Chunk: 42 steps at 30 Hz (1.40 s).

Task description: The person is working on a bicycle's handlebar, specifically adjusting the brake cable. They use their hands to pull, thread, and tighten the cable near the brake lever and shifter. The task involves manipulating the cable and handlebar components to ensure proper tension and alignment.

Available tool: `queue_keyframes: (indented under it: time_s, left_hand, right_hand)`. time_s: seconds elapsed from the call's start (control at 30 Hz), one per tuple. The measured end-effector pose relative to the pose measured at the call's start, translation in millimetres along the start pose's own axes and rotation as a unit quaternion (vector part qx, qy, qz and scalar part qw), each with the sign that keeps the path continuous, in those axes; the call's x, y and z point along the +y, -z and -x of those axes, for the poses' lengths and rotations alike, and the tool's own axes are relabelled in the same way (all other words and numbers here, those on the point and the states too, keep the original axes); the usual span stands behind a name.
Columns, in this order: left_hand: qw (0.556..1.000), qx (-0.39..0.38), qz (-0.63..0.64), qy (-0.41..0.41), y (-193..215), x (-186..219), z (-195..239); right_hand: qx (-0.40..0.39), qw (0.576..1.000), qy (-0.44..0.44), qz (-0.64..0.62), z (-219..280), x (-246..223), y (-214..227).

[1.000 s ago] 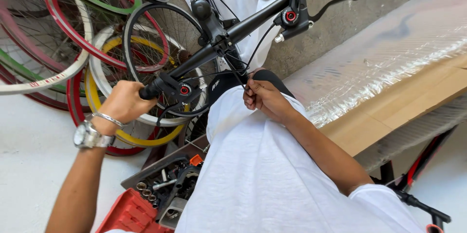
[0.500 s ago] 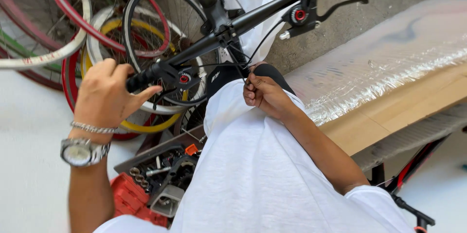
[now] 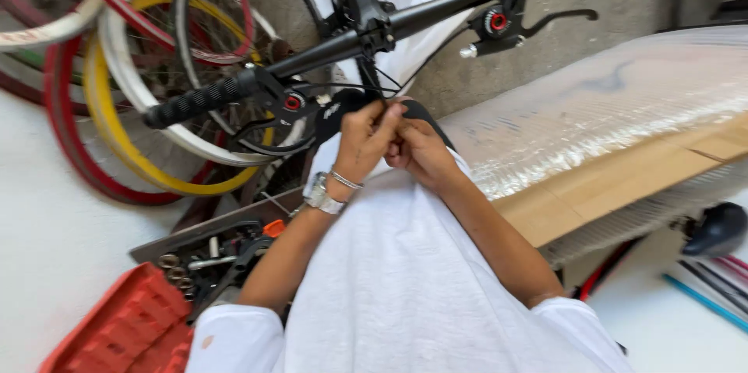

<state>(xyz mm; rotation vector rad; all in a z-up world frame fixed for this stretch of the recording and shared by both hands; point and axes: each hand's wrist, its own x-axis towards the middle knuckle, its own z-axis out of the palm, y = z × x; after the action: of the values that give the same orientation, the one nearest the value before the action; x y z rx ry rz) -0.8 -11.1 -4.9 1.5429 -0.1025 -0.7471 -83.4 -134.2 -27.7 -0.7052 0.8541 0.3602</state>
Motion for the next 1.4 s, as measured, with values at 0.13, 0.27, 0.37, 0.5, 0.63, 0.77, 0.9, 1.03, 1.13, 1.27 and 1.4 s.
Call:
queue_keyframes:
  time_s: [0.13, 0.27, 0.37, 0.5, 0.63, 0.77, 0.9, 1.03, 1.13, 1.27, 1.4]
  left_hand:
    - [0.998, 0.005, -0.050, -0.048, -3, 6, -7]
    - [0.999, 0.041, -0.016, -0.029, -16, 0, -10]
    - [0.998, 0.056, -0.001, -0.020, -18, 0, -12]
    - [0.998, 0.058, -0.032, -0.020, -13, 0, -14]
    - [0.996, 0.062, -0.069, -0.018, 0, 6, -3]
    - [0.920, 0.181, -0.239, -0.252, 52, 16, 37]
    - [0.694, 0.276, -0.606, -0.275, 160, 42, 56]
    - [0.547, 0.153, -0.803, -0.182, 214, 36, 17]
    - [0.495, 0.099, -0.848, -0.161, 225, 20, -15]
    - [0.677, -0.006, -0.720, -0.153, 238, 13, -33]
    - [0.712, -0.095, -0.686, -0.117, 250, 20, -33]
  right_hand:
    - [0.038, 0.881, 0.182, 0.435, 31, -63, -16]
    - [0.077, 0.510, 0.586, 0.625, 43, -149, -20]
    - [0.091, 0.425, 0.632, 0.642, 24, -209, -27]
    - [0.080, 0.345, 0.582, 0.732, -27, -229, -13]
    - [0.088, 0.365, 0.578, 0.725, -30, -229, -6]
    - [0.100, 0.375, 0.549, 0.741, -36, -230, 1]
    - [0.149, 0.411, 0.509, 0.741, -47, -222, 9]
    - [0.182, 0.421, 0.517, 0.723, -52, -216, 5]
    - [0.194, 0.402, 0.550, 0.706, -53, -209, 4]
    - [0.182, 0.396, 0.594, 0.676, -44, -204, -11]
    - [0.173, 0.394, 0.626, 0.650, -40, -195, -20]
